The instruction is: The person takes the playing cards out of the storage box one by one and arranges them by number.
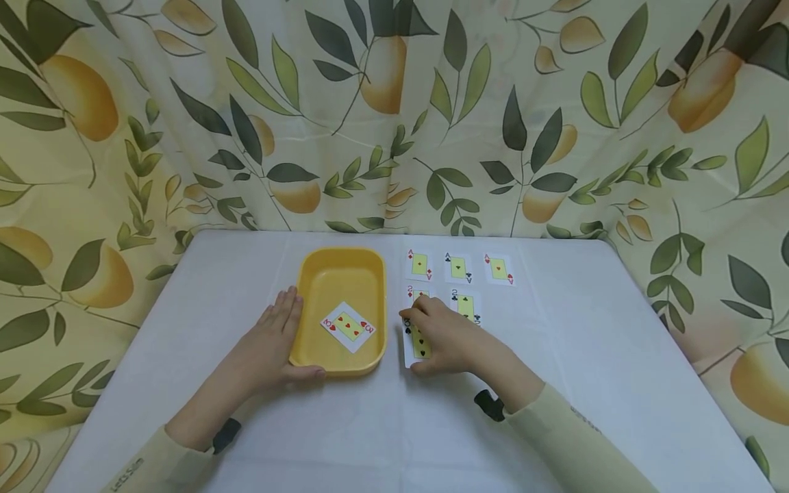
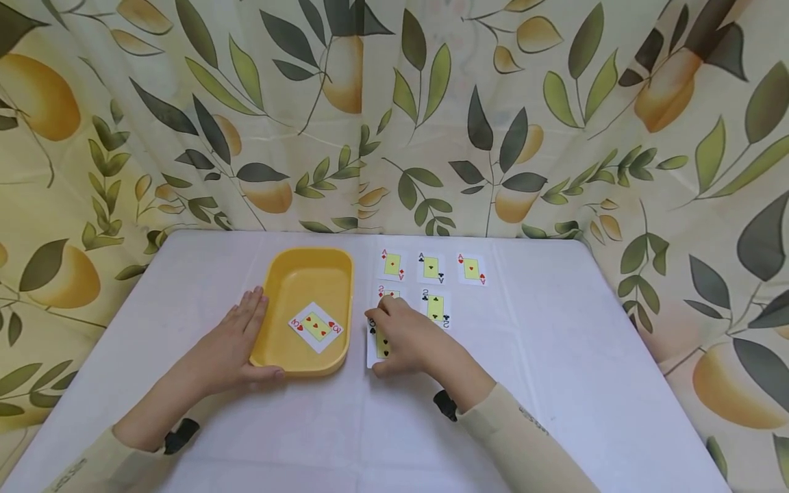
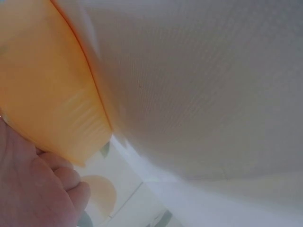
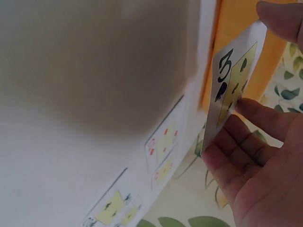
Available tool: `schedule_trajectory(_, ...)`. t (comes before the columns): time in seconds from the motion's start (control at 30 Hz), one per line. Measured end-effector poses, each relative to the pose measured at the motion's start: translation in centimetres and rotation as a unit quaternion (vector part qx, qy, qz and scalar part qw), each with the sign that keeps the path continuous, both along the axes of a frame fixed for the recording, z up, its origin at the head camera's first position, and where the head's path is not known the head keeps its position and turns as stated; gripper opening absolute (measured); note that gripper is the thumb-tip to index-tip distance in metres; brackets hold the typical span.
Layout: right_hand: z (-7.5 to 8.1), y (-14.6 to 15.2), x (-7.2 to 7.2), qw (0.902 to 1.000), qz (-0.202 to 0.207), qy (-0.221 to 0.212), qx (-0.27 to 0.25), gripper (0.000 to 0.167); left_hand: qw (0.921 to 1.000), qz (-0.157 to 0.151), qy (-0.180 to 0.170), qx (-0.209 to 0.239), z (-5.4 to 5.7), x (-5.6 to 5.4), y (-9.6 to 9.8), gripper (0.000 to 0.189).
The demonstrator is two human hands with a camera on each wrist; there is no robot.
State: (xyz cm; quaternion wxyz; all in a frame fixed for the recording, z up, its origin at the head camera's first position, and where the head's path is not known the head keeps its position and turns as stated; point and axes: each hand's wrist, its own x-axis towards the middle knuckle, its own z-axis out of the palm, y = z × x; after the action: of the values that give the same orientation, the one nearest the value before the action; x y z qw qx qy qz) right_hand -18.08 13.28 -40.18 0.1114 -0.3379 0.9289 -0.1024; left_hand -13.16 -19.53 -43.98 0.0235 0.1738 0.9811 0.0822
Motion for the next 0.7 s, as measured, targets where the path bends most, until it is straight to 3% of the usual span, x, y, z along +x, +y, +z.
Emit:
schedule_trajectory(0.4, -2.3, 0.5, 0.6, 0.9995, -0.02, 0.001, 0.026, 0.082, 1.0, 0.005, 0.0, 0.0, 0.0, 0.1, 0.0, 0.138)
schedule_trajectory(0.7, -3.1, 0.9, 0.4, 0.9985, -0.037, 0.003, 0.041, 0.085, 1.0, 0.002, -0.002, 0.005, 0.0, 0.1, 0.0, 0.137)
